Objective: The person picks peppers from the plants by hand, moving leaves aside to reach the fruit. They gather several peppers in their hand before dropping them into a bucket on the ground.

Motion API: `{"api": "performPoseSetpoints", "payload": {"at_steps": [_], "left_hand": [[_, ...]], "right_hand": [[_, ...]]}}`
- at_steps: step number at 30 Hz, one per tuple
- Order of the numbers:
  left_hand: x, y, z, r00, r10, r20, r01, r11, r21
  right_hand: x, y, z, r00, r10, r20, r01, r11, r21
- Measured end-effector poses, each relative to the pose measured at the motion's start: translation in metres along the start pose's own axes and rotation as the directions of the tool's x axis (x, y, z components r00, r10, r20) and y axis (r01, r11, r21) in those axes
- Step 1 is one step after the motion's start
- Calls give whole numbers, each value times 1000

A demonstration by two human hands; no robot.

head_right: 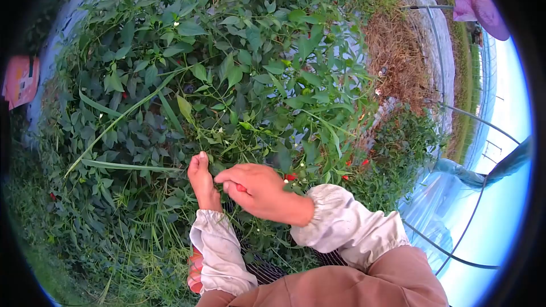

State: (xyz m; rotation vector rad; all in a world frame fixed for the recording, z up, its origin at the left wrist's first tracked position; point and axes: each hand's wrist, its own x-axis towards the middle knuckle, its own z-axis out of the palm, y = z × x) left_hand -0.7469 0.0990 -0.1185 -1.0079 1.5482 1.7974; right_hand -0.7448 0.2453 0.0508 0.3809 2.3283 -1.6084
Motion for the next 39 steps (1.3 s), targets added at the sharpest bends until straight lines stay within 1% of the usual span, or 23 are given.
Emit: {"api": "performPoseSetpoints", "payload": {"at_steps": [1,3,4,5,6,7,8,11,13,14,15,16,17,19,22,24,28,30,31,34,36,38,39], "left_hand": [[1,0,-1,1000,-1,0,1,1000,0],[1,0,-2,999,38,11,-38,999,18],[1,0,-2,999,34,7,-34,999,21],[0,1,-2,999,37,11,-37,999,10],[-1,2,-1,999,37,20,-37,999,3],[-4,7,1,1000,4,27,-3,1000,-28],[-4,7,2,999,-1,34,1,1000,-20],[-3,8,-1,999,17,36,-16,999,-33],[-3,7,1,999,20,32,-20,1000,-18],[-1,5,1,999,20,39,-19,1000,-24],[0,3,-1,999,20,43,-19,999,-27],[1,2,-3,999,22,45,-20,999,-29],[0,4,-3,999,6,41,-5,1000,-25],[-1,4,-3,999,10,39,-8,1000,-28],[-1,5,0,999,17,36,-16,1000,-23],[-2,4,-2,999,13,40,-13,1000,4],[1,1,-1,998,38,45,-39,999,1],[1,0,-1,998,44,49,-44,999,-11],[1,0,-2,997,49,51,-49,999,-2],[-3,1,1,999,44,26,-44,999,3],[-3,2,3,999,35,8,-35,999,-2],[-3,2,3,999,43,6,-43,999,3],[-4,3,4,999,38,18,-38,999,-17]], "right_hand": [[5,-31,-17,996,68,57,-77,981,180],[8,-76,-57,971,-180,159,116,932,343],[5,-71,-49,900,-434,-41,347,657,670],[-17,-92,-50,929,-327,-176,315,445,838],[5,-107,-72,761,-646,-66,383,365,848],[11,-107,-79,717,-697,-25,357,336,871],[11,-118,-78,721,-692,-32,362,337,869],[23,-163,-69,865,-445,-231,456,505,733],[16,-101,-93,638,-769,33,461,416,784],[13,-89,-105,638,-769,37,464,422,779],[9,-80,-115,833,-552,27,485,753,444],[8,-70,-126,943,-316,-104,323,945,50],[16,-52,-141,949,184,-256,-174,983,60],[40,30,-186,831,345,-437,-392,920,-19],[66,102,-237,744,386,-546,-496,866,-64],[78,125,-250,787,165,-595,-465,792,-396],[104,123,-248,799,311,-515,-490,833,-258],[112,128,-245,857,196,-478,-418,806,-419],[113,134,-241,852,60,-519,-336,824,-456],[121,134,-242,852,54,-520,-348,800,-488],[125,132,-240,854,56,-518,-348,801,-487],[130,134,-238,855,210,-474,-307,942,-138],[131,134,-241,874,252,-415,-327,937,-119]]}}
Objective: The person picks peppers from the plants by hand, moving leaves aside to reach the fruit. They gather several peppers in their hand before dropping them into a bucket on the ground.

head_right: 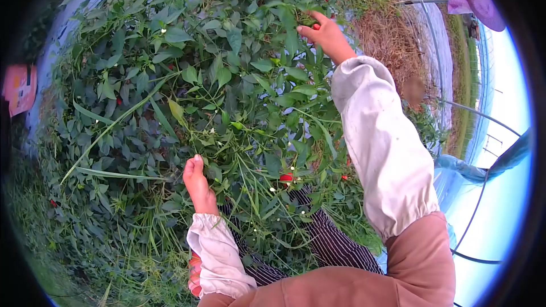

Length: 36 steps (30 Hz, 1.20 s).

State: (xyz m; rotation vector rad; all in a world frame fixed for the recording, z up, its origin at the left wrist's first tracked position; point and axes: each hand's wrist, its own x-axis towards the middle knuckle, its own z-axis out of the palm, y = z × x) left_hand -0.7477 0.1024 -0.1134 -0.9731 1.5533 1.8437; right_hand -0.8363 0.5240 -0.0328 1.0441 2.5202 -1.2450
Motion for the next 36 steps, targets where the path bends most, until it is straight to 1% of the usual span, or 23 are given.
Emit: {"api": "performPoseSetpoints", "payload": {"at_steps": [3,5,7,9,10,11,13,15,16,19,21,23,24,25,26,27,28,29,31,32,33,35,36], "left_hand": [[-2,2,-1,1000,21,-5,-21,1000,23],[-4,1,-2,1000,7,2,-7,1000,9],[-3,3,-2,1000,2,10,-2,1000,-10],[-4,4,-3,1000,-9,16,9,999,-42],[-4,4,-2,1000,-12,11,12,999,-44],[-4,4,-2,1000,-17,6,17,999,-39],[-4,3,-2,1000,-22,-6,21,999,-37],[-3,1,-4,1000,-12,15,13,999,-40],[-4,4,-2,1000,-6,7,7,999,-33],[-1,-2,-5,1000,-22,17,23,999,-42],[-2,-1,-4,1000,-17,16,17,999,-35],[-2,-1,-3,1000,-14,13,14,999,-30],[-2,-2,-4,1000,-19,15,19,999,-34],[-1,-3,-5,1000,-23,17,24,999,-39],[-1,-3,-5,1000,-21,15,22,999,-42],[-2,-3,-5,1000,-16,19,16,999,-39],[-2,-1,-5,1000,-9,24,10,999,-36],[-2,1,-5,1000,-8,23,8,999,-35],[-5,4,-4,1000,3,10,-3,1000,-8],[-4,3,-5,1000,0,6,0,1000,-7],[-4,3,-6,1000,3,13,-3,1000,-18],[-4,3,-7,1000,6,21,-5,999,-33],[-5,4,-7,1000,-3,24,4,999,-36]], "right_hand": [[1,-2,-3,999,-33,23,32,999,11],[-13,-9,-11,998,-22,-52,18,997,-70],[-26,-20,-28,987,160,-34,-163,958,-237],[-42,-23,-41,978,208,22,-203,968,-145],[-49,-21,-46,950,286,129,-304,939,159],[-56,-18,-48,912,322,254,-405,805,434],[-67,-15,-47,882,370,291,-470,736,488],[-69,6,-56,801,-4,599,-579,250,776],[-74,-1,-57,828,-93,553,-523,230,821],[-91,-38,-50,872,-53,486,-444,332,832],[-89,-61,-42,847,-137,513,-430,390,815],[-73,-81,-29,770,-136,624,-305,780,547],[-65,-86,-14,846,2,533,-233,900,367],[-53,-88,4,881,92,464,-221,947,234],[-41,-84,20,910,168,380,-219,971,95],[-25,-74,31,919,165,359,-114,981,-159],[-12,-62,39,928,155,339,-6,915,-402],[-3,-52,46,928,153,340,-5,916,-401],[3,-46,57,893,221,393,78,783,-617],[2,-43,54,822,337,459,-72,861,-504],[-2,-39,53,819,338,463,-71,861,-504],[-7,-28,44,844,163,511,58,919,-390],[-4,-21,38,806,149,573,62,941,-332]]}}
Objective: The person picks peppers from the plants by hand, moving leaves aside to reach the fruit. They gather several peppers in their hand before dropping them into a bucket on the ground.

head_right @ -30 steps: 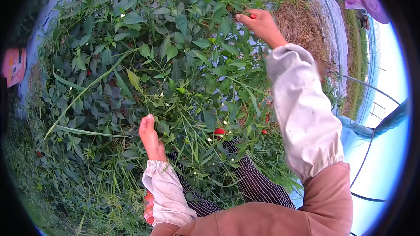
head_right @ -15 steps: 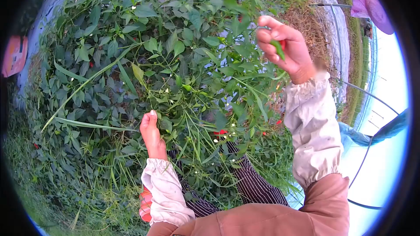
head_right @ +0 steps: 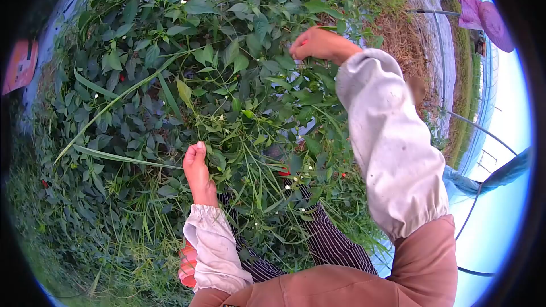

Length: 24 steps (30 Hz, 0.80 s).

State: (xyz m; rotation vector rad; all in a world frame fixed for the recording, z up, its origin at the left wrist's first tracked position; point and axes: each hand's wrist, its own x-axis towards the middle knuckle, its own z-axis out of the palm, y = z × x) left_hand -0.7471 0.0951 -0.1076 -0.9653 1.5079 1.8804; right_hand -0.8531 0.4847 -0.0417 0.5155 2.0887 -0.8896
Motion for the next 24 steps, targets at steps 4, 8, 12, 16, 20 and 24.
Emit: {"api": "performPoseSetpoints", "payload": {"at_steps": [4,8,12,16,20,24], "left_hand": [[1,2,-1,1000,-20,13,20,1000,-11],[1,2,-5,999,-34,34,35,999,-10],[2,3,-2,999,-43,20,43,999,-23],[3,0,-5,1000,-15,20,15,1000,23],[2,-1,-4,999,-35,23,35,999,-13],[-3,8,-1,999,-29,17,29,999,31]], "right_hand": [[-43,-9,-9,999,40,29,-50,788,613],[-89,-8,-16,974,-213,-79,121,192,974],[-118,-12,-16,996,-50,-67,84,605,792],[-79,28,0,967,122,-224,-154,979,-133],[-32,39,20,931,93,-353,-287,784,-550],[-7,45,10,978,135,-156,-176,941,-289]]}}
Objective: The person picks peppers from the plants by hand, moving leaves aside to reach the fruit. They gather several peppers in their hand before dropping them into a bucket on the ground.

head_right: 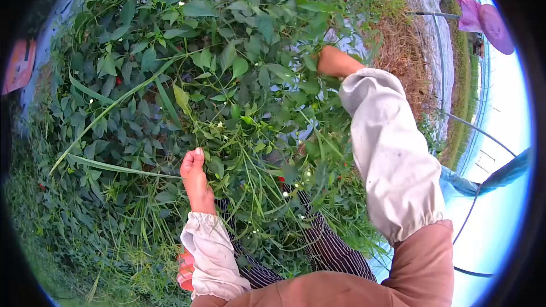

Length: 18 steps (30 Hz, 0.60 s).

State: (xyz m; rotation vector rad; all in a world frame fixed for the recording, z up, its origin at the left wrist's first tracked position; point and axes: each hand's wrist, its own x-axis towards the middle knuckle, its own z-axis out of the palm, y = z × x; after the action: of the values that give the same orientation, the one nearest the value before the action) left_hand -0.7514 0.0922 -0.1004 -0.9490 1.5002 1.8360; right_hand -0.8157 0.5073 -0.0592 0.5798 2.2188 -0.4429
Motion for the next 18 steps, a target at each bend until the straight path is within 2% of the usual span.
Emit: {"api": "performPoseSetpoints", "payload": {"at_steps": [1,3,4,6,8,9,11,12,13,14,15,16,18], "left_hand": [[0,-1,0,1000,1,5,-1,1000,-9],[1,-3,-1,1000,2,4,-2,1000,-25],[3,-6,-3,1000,1,5,-1,999,-33],[4,-9,-3,1000,-3,4,3,999,-43],[5,-9,-3,1000,-2,-10,1,1000,-15],[5,-10,-3,1000,-6,-10,6,1000,-14],[8,-13,-4,1000,4,8,-4,1000,-11],[8,-14,-4,1000,1,10,-1,1000,-10],[9,-15,-4,1000,5,12,-5,1000,7],[10,-16,-5,1000,9,12,-9,1000,25],[10,-15,-4,1000,9,8,-9,1000,29],[10,-14,-3,1000,2,1,-3,1000,21],[9,-14,0,1000,-13,-6,13,1000,17]], "right_hand": [[-3,7,1,1000,1,2,-1,1000,-2],[-9,23,0,986,-119,-116,95,978,-188],[-36,-7,-12,968,-117,-224,49,957,-286],[-72,-39,-30,896,-68,-438,-33,975,-219],[-106,-54,-41,830,-129,-543,125,991,-44],[-119,-62,-41,832,-127,-540,122,992,-44],[-135,-79,-38,939,-176,-297,246,944,218],[-126,-72,-25,921,-299,-249,348,920,183],[-114,-72,-17,922,-298,-249,347,920,184],[-99,-75,-10,926,-332,-180,315,942,-115],[-84,-76,-3,933,-344,-104,277,873,-403],[-69,-74,4,933,-343,-104,277,874,-399],[-42,-65,16,978,-200,-61,113,749,-653]]}}
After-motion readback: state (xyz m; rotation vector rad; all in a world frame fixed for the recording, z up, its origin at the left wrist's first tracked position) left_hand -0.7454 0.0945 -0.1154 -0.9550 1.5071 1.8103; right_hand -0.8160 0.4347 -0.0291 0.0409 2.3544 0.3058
